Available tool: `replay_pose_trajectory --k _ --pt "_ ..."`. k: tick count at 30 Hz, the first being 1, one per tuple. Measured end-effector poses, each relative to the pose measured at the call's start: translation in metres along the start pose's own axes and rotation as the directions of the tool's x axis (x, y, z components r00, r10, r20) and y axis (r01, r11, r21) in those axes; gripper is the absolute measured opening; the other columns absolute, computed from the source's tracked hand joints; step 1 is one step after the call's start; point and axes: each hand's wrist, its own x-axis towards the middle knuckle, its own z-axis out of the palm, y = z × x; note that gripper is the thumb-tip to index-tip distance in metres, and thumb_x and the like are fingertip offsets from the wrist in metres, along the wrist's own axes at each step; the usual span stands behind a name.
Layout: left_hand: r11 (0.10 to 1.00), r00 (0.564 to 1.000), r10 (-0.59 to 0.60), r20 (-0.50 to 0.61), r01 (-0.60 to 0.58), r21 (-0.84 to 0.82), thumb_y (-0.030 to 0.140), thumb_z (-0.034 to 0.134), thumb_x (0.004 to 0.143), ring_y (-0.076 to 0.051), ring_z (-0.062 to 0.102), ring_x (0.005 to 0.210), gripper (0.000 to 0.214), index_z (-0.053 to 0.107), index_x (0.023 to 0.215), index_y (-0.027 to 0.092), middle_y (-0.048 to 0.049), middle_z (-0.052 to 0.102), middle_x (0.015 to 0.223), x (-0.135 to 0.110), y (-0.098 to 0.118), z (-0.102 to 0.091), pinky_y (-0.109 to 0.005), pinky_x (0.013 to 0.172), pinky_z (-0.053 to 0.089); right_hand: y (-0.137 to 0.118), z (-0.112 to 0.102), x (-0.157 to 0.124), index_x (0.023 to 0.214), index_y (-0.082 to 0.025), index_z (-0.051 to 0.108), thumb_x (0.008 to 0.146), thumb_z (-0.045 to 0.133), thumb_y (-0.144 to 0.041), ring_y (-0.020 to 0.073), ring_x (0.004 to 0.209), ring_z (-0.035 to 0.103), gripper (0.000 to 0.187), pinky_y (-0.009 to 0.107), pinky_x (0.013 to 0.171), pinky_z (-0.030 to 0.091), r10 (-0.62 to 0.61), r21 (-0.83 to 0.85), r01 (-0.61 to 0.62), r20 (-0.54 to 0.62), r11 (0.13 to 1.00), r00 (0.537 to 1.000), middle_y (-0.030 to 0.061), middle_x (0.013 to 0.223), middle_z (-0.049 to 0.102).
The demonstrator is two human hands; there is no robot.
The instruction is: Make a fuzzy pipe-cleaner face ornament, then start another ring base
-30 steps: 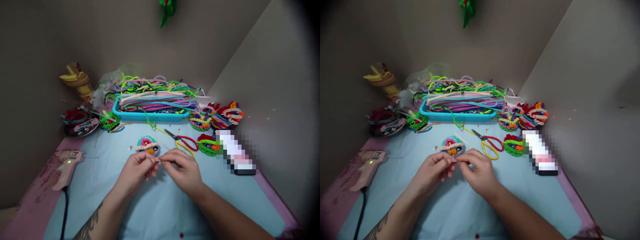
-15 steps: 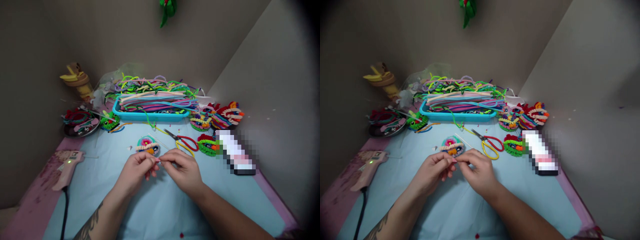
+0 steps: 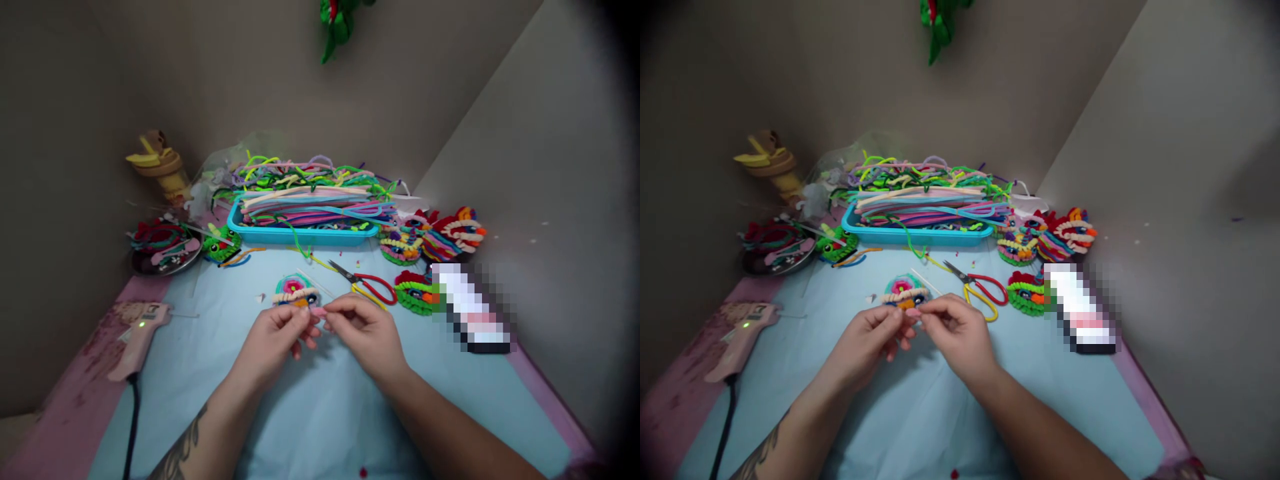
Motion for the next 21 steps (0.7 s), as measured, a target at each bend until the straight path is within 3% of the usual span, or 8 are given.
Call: replay_pose_trajectory --k 3,6,9,12,18,21 --pt "0.998 0.997 0.052 -0.048 -0.051 0.03 0.049 0.064 0.073 -0.01 0.054 0.05 0.036 0.065 0.076 0.012 -0.0026 0.063 0.062 0.002 -0.003 0.0 -0.018 0.04 0.036 0.003 0.003 0.003 0.077 -0.019 0.069 0.071 0.072 -0.025 0.0113 0.058 0.062 0.009 0.022 0.055 0.05 0.264 0.319 -0.252 0.005 0.914 0.964 0.001 0.068 0.068" --pt "0.982 0.979 0.164 -0.123 -0.15 0.118 0.041 0.068 0.072 -0.009 0.05 0.049 0.029 0.067 0.08 0.013 -0.0003 0.061 0.06 0.004 -0.007 0.002 -0.019 0.043 0.038 0.004 0.007 0.005 0.078 -0.018 0.067 0.064 0.079 -0.027 0.0105 0.059 0.062 0.021 0.02 0.054 0.048 0.386 0.483 -0.353 0.034 0.801 0.922 0.0002 0.067 0.068" --pt "0.949 0.946 0.283 -0.157 -0.252 0.191 0.033 0.069 0.072 -0.013 0.057 0.061 0.022 0.07 0.083 0.015 -0.0036 0.068 0.074 0.005 -0.009 0.006 -0.022 0.055 0.044 0.004 0.011 0.003 0.077 -0.017 0.064 0.062 0.081 -0.027 0.0093 0.056 0.06 0.025 0.016 0.047 0.043 0.406 0.518 -0.368 0.043 0.772 0.913 -0.0012 0.062 0.065" --pt "0.922 0.924 0.346 -0.163 -0.302 0.241 0.03 0.066 0.075 -0.016 0.061 0.071 0.017 0.071 0.08 0.016 -0.0049 0.071 0.079 0.004 -0.009 0.008 -0.025 0.067 0.047 0.006 0.014 0.0 0.073 -0.017 0.061 0.062 0.081 -0.027 0.0076 0.052 0.054 0.025 0.015 0.042 0.036 0.387 0.489 -0.347 0.021 0.8 0.922 -0.0032 0.057 0.061" --pt "0.92 0.915 0.344 -0.21 -0.283 0.272 0.03 0.064 0.076 -0.014 0.058 0.067 0.016 0.07 0.072 0.016 -0.0033 0.069 0.073 0.004 -0.008 0.006 -0.024 0.064 0.044 0.008 0.017 -0.002 0.072 -0.016 0.061 0.064 0.078 -0.031 0.008 0.051 0.051 0.023 0.018 0.044 0.037 0.356 0.398 -0.335 0.024 0.854 0.934 -0.0029 0.058 0.058" --pt "0.938 0.922 0.309 -0.233 -0.255 0.236 0.031 0.063 0.076 -0.011 0.054 0.061 0.017 0.069 0.072 0.016 -0.0021 0.067 0.073 0.004 -0.007 0.005 -0.022 0.057 0.041 0.008 0.015 -0.001 0.075 -0.017 0.062 0.068 0.074 -0.036 0.0066 0.046 0.044 0.024 0.018 0.041 0.032 0.369 0.381 -0.364 0.064 0.85 0.927 -0.0036 0.056 0.056"
